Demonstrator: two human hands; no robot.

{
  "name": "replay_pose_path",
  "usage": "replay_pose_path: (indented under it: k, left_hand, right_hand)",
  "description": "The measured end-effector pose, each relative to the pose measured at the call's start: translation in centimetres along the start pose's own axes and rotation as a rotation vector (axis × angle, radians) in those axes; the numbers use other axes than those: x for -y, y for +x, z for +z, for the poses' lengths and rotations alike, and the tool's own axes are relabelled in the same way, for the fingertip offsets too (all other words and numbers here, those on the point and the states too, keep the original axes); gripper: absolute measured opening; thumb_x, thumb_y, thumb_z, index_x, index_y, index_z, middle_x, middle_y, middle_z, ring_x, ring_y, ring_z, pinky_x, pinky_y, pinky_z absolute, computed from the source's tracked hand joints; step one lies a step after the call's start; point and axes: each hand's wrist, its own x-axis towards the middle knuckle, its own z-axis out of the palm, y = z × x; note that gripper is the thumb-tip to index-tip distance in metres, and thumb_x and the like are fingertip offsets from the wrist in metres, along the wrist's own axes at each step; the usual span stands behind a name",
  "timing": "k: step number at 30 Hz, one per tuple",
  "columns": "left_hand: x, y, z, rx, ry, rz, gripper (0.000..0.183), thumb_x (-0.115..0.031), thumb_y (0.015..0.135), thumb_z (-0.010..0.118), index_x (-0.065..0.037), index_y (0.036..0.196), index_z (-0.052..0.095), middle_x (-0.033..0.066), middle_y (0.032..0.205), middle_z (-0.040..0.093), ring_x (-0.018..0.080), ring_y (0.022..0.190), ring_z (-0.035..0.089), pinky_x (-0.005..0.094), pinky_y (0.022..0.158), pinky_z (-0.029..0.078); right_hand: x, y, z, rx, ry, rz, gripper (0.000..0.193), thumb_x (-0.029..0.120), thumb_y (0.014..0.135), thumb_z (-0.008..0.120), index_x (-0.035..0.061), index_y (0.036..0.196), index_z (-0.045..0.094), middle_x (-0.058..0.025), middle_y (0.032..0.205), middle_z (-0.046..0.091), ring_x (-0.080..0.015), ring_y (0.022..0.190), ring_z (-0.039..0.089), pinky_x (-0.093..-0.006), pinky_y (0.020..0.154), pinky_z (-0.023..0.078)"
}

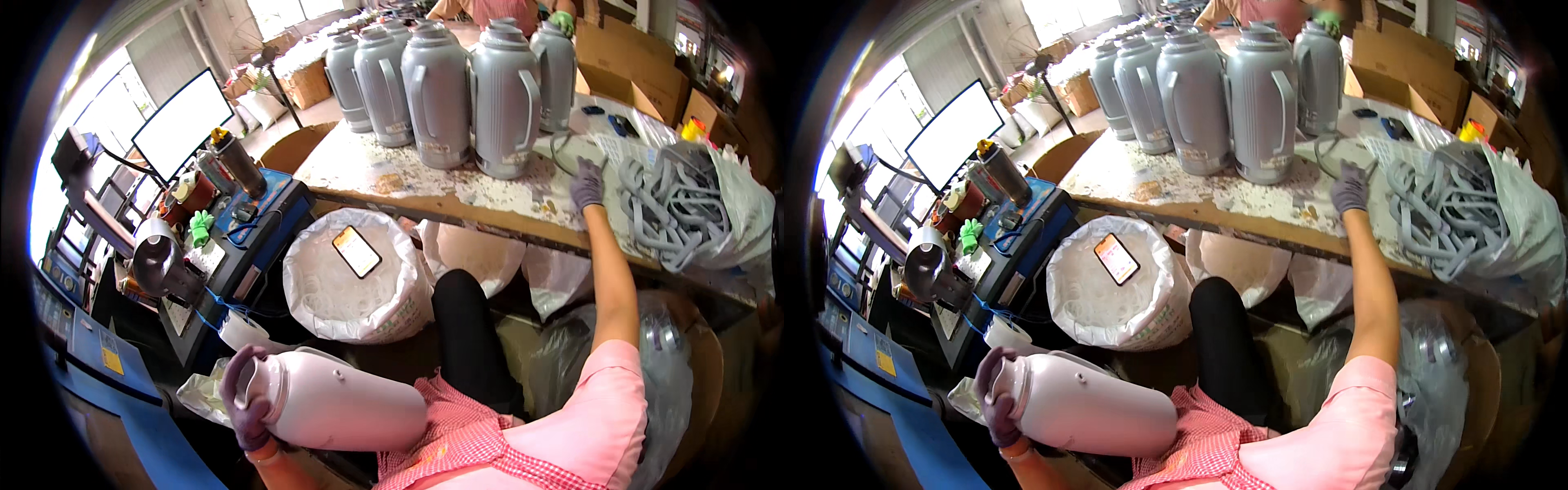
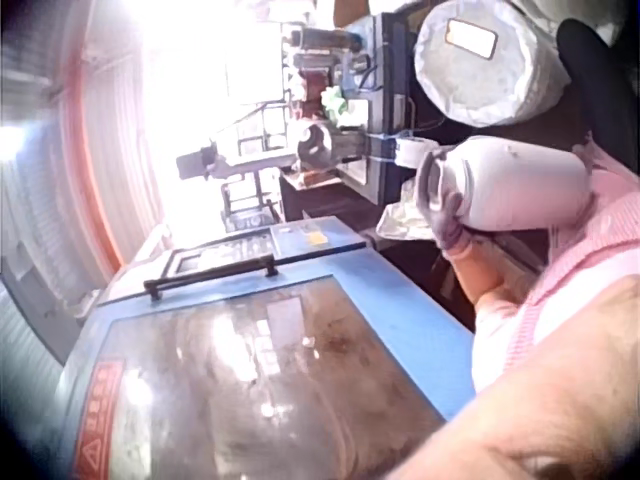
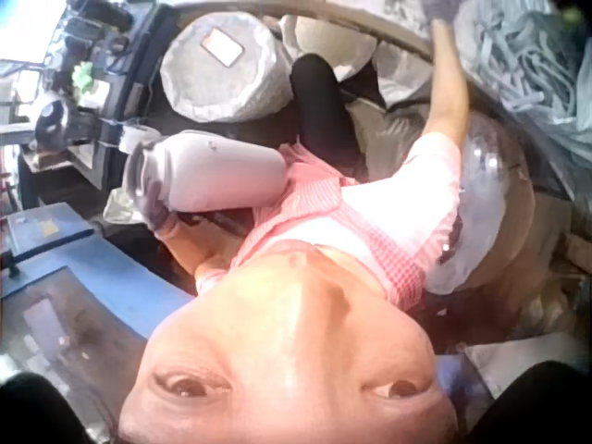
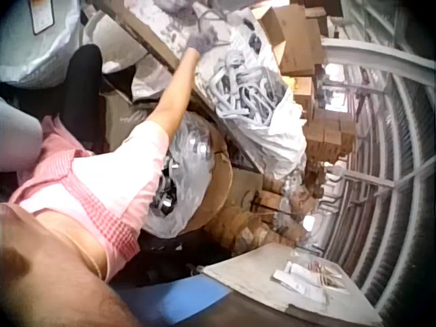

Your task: The person assembles white thermos flasks by hand. They pick up a flask body, insert a metal ring into the opening, attach a handle, and place the completed unit on a table. The process is repeated for multiple units throughout the clip.

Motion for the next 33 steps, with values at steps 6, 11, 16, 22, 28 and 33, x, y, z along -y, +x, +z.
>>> replay_pose_path:
  k: [6, 11, 16, 22, 28, 33]
  left_hand:
    - [-0.6, -1.4, 1.6, 0.085, 0.417, 0.426, 0.087, -0.052, 0.063, 0.088, 0.003, 0.124, 0.06, 0.0219, 0.115, 0.063, 0.0357, 0.107, 0.063, 0.0466, 0.093, 0.051]
    - [2.4, -3.4, 6.6, 0.069, 0.52, 0.372, 0.09, -0.039, 0.059, 0.094, 0.003, 0.129, 0.057, 0.0195, 0.107, 0.066, 0.0319, 0.097, 0.067, 0.0415, 0.085, 0.056]
    - [4.5, -2.9, 13.1, 0.226, 0.532, 0.446, 0.079, -0.034, 0.062, 0.091, 0.003, 0.124, 0.059, 0.0181, 0.102, 0.07, 0.034, 0.089, 0.071, 0.0403, 0.081, 0.058]
    - [0.9, -0.7, 15.8, 0.463, 0.467, 0.507, 0.054, -0.031, 0.059, 0.088, -0.012, 0.106, 0.068, 0.0138, 0.099, 0.067, 0.0331, 0.093, 0.069, 0.0405, 0.08, 0.058]
    - [1.1, -3.5, 7.2, 0.492, 0.176, 0.621, 0.054, -0.037, 0.068, 0.089, -0.012, 0.105, 0.059, 0.0221, 0.11, 0.067, 0.0427, 0.093, 0.069, 0.0517, 0.079, 0.057]
    - [3.7, -9.8, 4.4, 0.051, 0.3, 0.444, 0.125, -0.042, 0.068, 0.088, 0.0, 0.158, 0.011, 0.018, 0.115, 0.061, 0.0355, 0.106, 0.062, 0.0518, 0.091, 0.051]
  right_hand:
    - [-3.8, 3.0, 1.9, 0.426, -0.821, -0.21, 0.047, 0.024, 0.102, 0.035, 0.0259, 0.147, 0.048, -0.0021, 0.162, 0.031, -0.0311, 0.152, 0.018, -0.0597, 0.118, 0.012]
    - [1.1, -4.0, -1.3, 0.389, -0.639, -0.708, 0.028, 0.026, 0.089, 0.054, 0.0156, 0.11, 0.07, -0.0111, 0.109, 0.071, -0.0246, 0.106, 0.065, -0.0472, 0.096, 0.047]
    - [14.2, -14.8, -17.1, 0.274, 0.641, -0.992, 0.023, 0.012, 0.079, 0.074, 0.011, 0.102, 0.071, -0.01, 0.085, 0.069, -0.0294, 0.077, 0.067, -0.0402, 0.072, 0.055]
    - [23.7, -22.1, -24.0, 0.433, 1.33, -1.35, 0.04, 0.022, 0.074, 0.086, 0.0057, 0.107, 0.071, -0.0066, 0.093, 0.071, -0.0249, 0.08, 0.069, -0.036, 0.071, 0.055]
    - [27.7, -23.8, -20.2, 1.267, 1.496, -0.813, 0.055, 0.02, 0.077, 0.086, 0.0027, 0.125, 0.065, -0.0127, 0.108, 0.068, -0.0232, 0.108, 0.063, -0.0346, 0.094, 0.049]
    - [29.7, -27.6, -18.1, 0.876, 2.033, -0.153, 0.034, 0.027, 0.104, 0.047, 0.004, 0.082, 0.06, 0.0019, 0.051, 0.049, -0.0052, 0.04, 0.041, -0.0224, 0.042, 0.032]
